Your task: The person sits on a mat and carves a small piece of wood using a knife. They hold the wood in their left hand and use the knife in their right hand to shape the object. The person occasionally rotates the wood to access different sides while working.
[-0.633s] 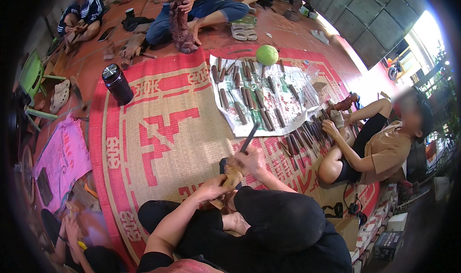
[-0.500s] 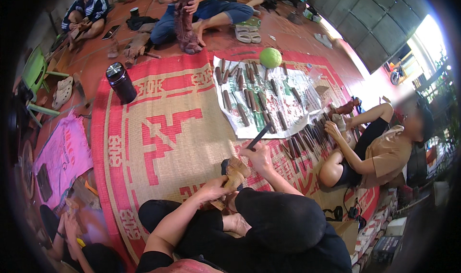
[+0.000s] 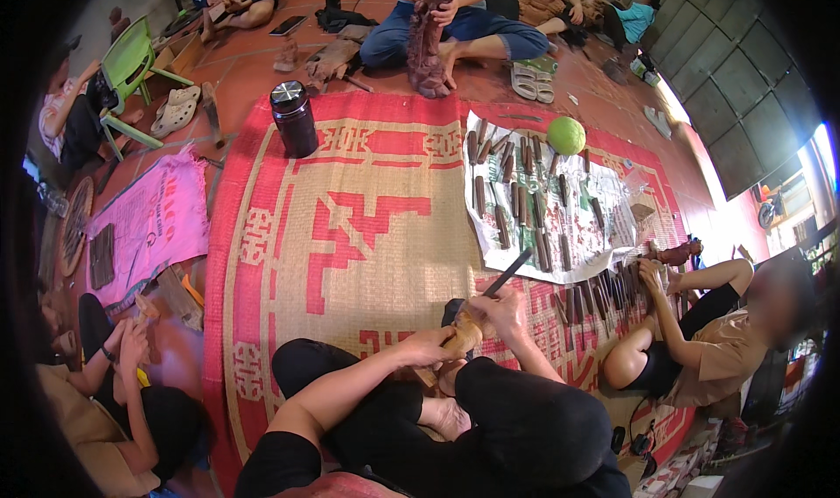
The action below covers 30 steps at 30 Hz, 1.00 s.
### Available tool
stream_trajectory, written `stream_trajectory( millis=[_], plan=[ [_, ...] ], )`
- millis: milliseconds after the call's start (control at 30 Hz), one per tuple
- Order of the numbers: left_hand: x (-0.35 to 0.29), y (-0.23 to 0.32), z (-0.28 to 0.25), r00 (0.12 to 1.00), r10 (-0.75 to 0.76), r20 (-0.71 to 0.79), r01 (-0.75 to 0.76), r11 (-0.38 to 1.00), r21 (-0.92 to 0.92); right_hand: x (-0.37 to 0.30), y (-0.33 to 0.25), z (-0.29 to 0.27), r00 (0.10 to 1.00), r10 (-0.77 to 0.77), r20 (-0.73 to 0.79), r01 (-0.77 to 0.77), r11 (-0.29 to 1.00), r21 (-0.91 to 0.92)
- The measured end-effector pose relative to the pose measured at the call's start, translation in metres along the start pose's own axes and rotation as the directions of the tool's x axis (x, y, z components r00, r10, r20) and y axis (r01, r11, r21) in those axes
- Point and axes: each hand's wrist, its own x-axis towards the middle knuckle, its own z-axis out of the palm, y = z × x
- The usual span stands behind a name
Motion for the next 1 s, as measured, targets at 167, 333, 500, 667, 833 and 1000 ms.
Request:
stream_trajectory(
  millis=[167, 333, 500, 667, 833, 1000],
  plan=[
    [0.001, 0.004, -0.004, 0.999, -0.008, 0.040, 0.009, 1.000, -0.027, -0.003, -0.003, 0.008, 0.990, 0.134, 0.032, -0.131, 0.987, -0.091],
    [-0.005, 0.007, -0.006, 1.000, -0.015, 0.023, 0.015, 1.000, -0.014, 0.015, 0.016, -0.010, 0.990, 0.099, -0.100, -0.096, 0.995, 0.033],
    [0.002, 0.004, -0.001, 1.000, -0.008, 0.023, 0.008, 1.000, -0.017, 0.001, 0.004, 0.009, 0.998, 0.061, -0.033, -0.060, 0.998, 0.015],
    [-0.005, 0.015, -0.011, 0.995, -0.057, 0.088, 0.059, 0.998, -0.016, 0.000, -0.003, 0.011, 0.983, 0.170, 0.074, -0.167, 0.985, -0.040],
    [-0.003, 0.000, -0.003, 0.999, -0.035, 0.010, 0.035, 0.999, -0.021, 0.017, 0.016, -0.001, 0.997, 0.070, -0.030, -0.070, 0.997, 0.014],
    [-0.001, 0.010, -0.007, 0.999, -0.011, 0.051, 0.010, 1.000, 0.019, 0.002, -0.001, 0.011, 0.998, 0.020, 0.053, -0.010, 0.983, -0.181]
  ],
)
